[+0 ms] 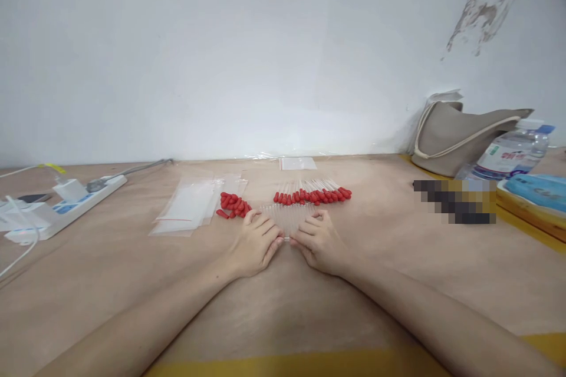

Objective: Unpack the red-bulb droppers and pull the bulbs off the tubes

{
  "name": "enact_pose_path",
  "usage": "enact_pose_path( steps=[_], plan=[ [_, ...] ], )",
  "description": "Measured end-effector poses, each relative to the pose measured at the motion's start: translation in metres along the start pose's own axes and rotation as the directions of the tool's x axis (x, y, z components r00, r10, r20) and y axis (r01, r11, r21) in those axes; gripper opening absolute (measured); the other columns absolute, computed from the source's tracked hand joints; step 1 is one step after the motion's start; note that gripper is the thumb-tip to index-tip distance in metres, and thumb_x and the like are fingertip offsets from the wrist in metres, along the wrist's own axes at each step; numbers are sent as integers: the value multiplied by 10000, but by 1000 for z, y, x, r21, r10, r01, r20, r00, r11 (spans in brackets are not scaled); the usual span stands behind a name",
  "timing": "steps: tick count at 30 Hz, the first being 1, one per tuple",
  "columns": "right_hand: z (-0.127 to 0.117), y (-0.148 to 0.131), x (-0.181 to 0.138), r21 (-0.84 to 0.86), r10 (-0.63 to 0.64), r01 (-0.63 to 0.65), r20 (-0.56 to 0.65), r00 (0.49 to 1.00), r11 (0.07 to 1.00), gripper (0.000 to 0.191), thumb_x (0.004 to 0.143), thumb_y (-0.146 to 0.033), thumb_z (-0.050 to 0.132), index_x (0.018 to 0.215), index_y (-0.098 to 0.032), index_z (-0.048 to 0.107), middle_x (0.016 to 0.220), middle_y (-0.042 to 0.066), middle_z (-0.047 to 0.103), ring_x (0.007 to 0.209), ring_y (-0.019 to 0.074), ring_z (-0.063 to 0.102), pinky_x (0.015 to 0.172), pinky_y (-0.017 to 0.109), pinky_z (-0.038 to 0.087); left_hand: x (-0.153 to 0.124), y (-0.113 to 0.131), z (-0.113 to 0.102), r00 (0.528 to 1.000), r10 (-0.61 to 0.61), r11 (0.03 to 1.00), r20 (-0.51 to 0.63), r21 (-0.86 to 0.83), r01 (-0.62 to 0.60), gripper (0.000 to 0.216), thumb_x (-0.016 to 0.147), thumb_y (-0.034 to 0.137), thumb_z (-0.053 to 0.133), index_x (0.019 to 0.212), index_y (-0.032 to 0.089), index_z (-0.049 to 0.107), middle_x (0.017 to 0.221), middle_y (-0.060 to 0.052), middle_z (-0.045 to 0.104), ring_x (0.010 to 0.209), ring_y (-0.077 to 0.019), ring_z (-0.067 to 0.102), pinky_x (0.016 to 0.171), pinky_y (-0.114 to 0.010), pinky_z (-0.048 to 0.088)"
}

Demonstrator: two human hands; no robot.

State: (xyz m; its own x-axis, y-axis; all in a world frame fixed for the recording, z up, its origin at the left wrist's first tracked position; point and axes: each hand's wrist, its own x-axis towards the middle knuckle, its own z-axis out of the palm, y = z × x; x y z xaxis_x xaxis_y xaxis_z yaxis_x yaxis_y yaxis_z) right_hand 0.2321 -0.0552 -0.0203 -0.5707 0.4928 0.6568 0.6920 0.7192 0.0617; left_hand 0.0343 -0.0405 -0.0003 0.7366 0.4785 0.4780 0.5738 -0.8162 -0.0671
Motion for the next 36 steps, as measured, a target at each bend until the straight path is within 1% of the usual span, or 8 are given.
enact_pose_path(
  steps=[7, 13, 19, 25, 28, 31, 34, 36],
  plan=[
    [-6, -2, -1, -84, -166, 159, -86, 982, 984, 175, 870, -217, 421, 797, -185, 577, 610, -34, 552, 635, 88, 413, 804, 349, 225, -4, 0, 0, 999, 33, 999, 29, -38, -32, 251, 864, 209, 300, 725, 177, 506, 688, -22, 525, 718, -164, 439, 900, -417, 267],
    [-12, -4, -1, -185, -253, 238, -58, 966, 953, 211, 886, -180, 384, 818, -218, 580, 591, -57, 542, 594, 66, 415, 836, 346, 220, -8, 0, -3, 997, 32, 987, 73, -156, -20, 292, 877, 191, 257, 661, 170, 452, 639, -3, 489, 650, -134, 423, 847, -376, 286],
    [-11, -1, -4, -252, -420, 362, -237, 876, 897, 179, 822, -96, 437, 891, -163, 588, 632, -55, 551, 590, 53, 410, 877, 372, 238, -9, -1, -4, 996, 32, 967, 83, -254, -10, 306, 888, 192, 225, 632, 164, 391, 602, 12, 453, 616, -121, 403, 801, -355, 289],
    [-18, 3, -7, -291, -452, 372, -292, 843, 881, 154, 796, -118, 508, 892, -183, 609, 635, -67, 559, 602, 46, 436, 870, 350, 253, -15, -4, 0, 998, 23, 957, 53, -291, -7, 317, 894, 206, 202, 626, 168, 367, 591, 11, 434, 599, -123, 389, 755, -347, 310],
    [-23, 13, -10, -292, -323, 230, -329, 888, 928, 153, 790, -145, 541, 912, -208, 609, 602, -79, 561, 577, 45, 427, 841, 325, 255, -21, -18, -6, 993, -120, 945, -8, -306, 112, 334, 907, 244, 192, 624, 175, 355, 592, 7, 425, 583, -127, 396, 659, -307, 341],
    [-23, 25, -10, -275, -6, -89, -327, 945, 957, 136, 797, -197, 527, 894, -218, 620, 597, -49, 582, 600, 77, 456, 818, 329, 245, -27, -47, -23, 926, -373, 886, -59, -318, 337, 299, 913, 309, 236, 712, 182, 417, 658, -2, 471, 605, -129, 447, 590, -267, 373],
    [-18, 34, -11, -244, 266, -340, -291, 919, 908, 162, 789, -215, 488, 855, -194, 634, 650, -3, 621, 640, 108, 504, 780, 321, 242, -34, -81, -40, 811, -571, 808, -125, -256, 530, 252, 877, 375, 353, 826, 188, 515, 732, -16, 542, 681, -152, 517, 607, -274, 419],
    [-14, 37, -12, -241, 384, -437, -237, 892, 867, 187, 766, -196, 467, 846, -185, 635, 680, 12, 640, 657, 123, 530, 755, 315, 239, -40, -100, -45, 801, -593, 802, -86, -152, 577, 257, 838, 396, 421, 839, 188, 572, 785, -28, 551, 674, -155, 529, 609, -284, 435]
  ],
)
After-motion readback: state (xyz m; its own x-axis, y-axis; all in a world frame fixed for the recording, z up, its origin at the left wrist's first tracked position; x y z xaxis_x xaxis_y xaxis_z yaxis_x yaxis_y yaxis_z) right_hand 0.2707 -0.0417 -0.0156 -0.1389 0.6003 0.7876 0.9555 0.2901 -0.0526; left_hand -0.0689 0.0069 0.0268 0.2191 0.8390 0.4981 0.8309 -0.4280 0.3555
